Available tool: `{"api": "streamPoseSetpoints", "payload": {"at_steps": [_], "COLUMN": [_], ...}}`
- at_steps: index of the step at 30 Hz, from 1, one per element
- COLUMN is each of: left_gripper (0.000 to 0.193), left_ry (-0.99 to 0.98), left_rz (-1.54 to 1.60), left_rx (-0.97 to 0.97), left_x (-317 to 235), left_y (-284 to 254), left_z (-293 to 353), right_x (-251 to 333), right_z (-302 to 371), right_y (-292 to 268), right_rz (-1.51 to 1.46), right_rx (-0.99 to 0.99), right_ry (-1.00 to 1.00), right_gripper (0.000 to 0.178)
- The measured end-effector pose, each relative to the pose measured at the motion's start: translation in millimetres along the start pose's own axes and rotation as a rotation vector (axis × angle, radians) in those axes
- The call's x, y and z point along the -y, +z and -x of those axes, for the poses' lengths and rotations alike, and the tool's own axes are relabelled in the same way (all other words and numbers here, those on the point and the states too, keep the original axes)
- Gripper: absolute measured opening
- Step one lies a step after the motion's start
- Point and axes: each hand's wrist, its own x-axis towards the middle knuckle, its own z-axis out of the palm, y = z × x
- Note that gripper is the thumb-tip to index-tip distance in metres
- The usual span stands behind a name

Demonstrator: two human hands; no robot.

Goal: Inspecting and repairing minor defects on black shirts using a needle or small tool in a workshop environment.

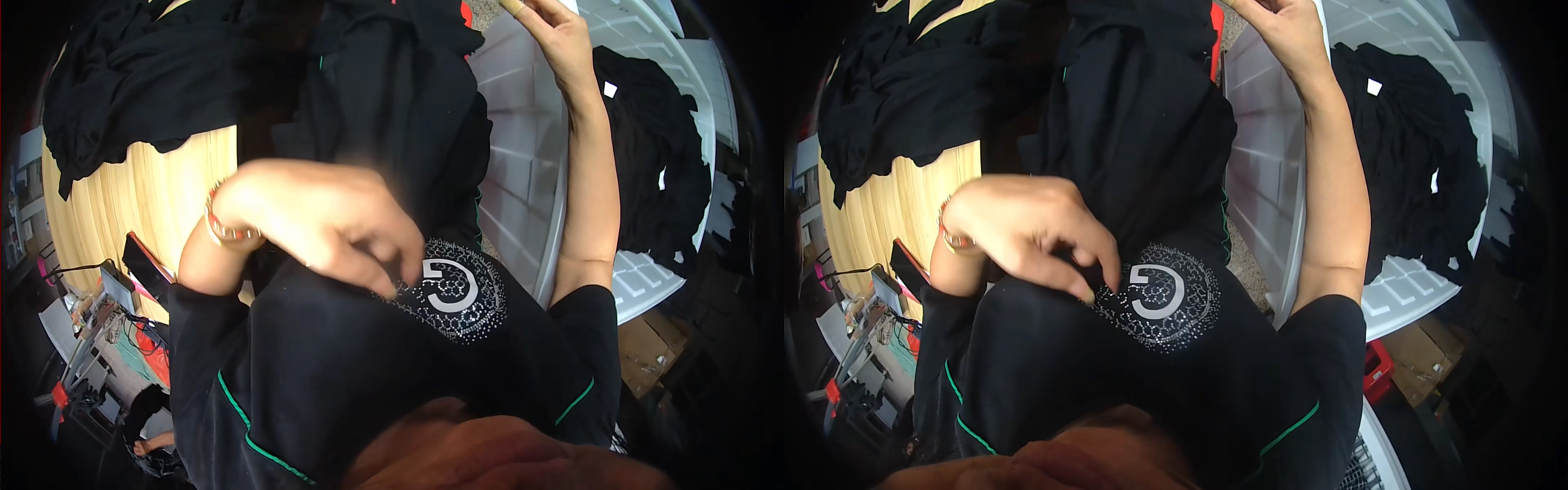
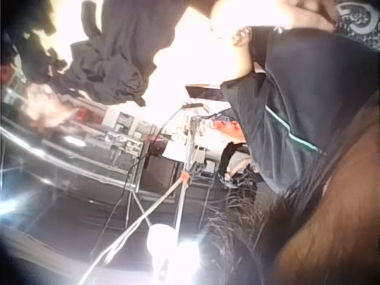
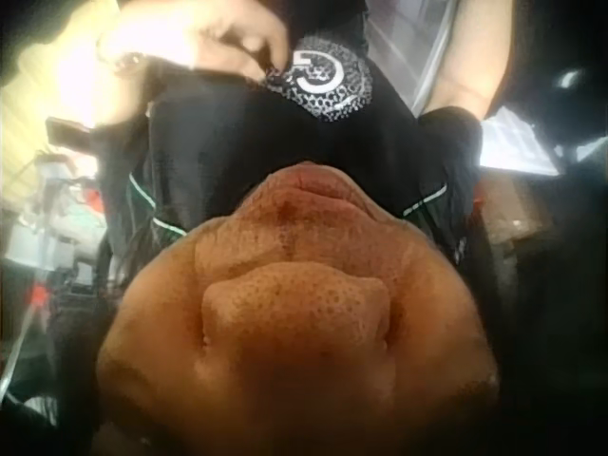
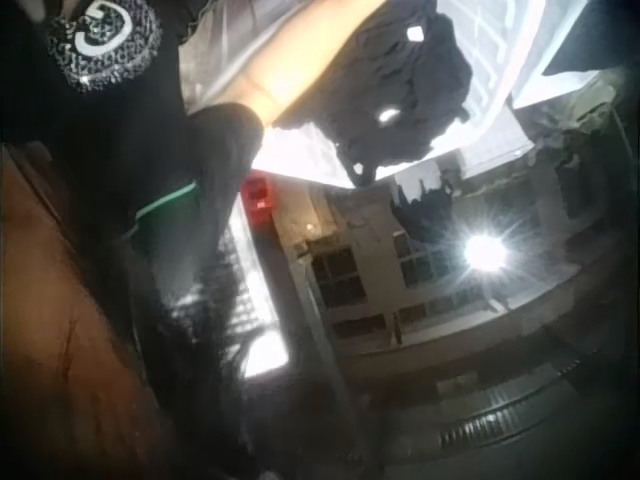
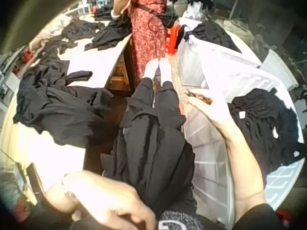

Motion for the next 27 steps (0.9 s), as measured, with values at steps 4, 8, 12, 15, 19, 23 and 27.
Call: {"api": "streamPoseSetpoints", "payload": {"at_steps": [4,8,12,15,19,23,27], "left_gripper": [0.020,0.021,0.020,0.032,0.032,0.027,0.030], "left_ry": [-0.464,-0.385,-0.261,-0.450,-0.644,-0.500,-0.135], "left_rz": [-0.441,-0.757,-0.968,-1.088,-1.097,-0.997,-0.435], "left_rx": [-0.410,-0.938,-1.052,-0.971,-0.844,-0.962,-1.292], "left_x": [22.8,38.9,65.8,94.3,136.7,146.4,127.8], "left_y": [-25.5,-42.6,-45.4,-51.5,-67.8,-68.1,-68.3], "left_z": [8.9,-23.1,-102.9,-154.5,-167.4,-146.0,-118.6], "right_x": [4.6,0.2,-4.7,-2.7,-1.4,-3.9,2.7], "right_z": [2.3,-1.5,-2.3,-0.1,0.6,1.0,2.8], "right_y": [-5.6,-4.7,-3.7,-2.6,-2.8,-6.7,-6.5], "right_rz": [0.079,-0.010,-0.054,-0.010,0.031,0.100,0.024], "right_rx": [-0.021,0.011,0.028,0.009,0.021,0.030,0.033], "right_ry": [-0.047,-0.014,-0.048,-0.048,-0.078,-0.037,-0.078], "right_gripper": [0.031,0.032,0.033,0.033,0.032,0.031,0.031]}}
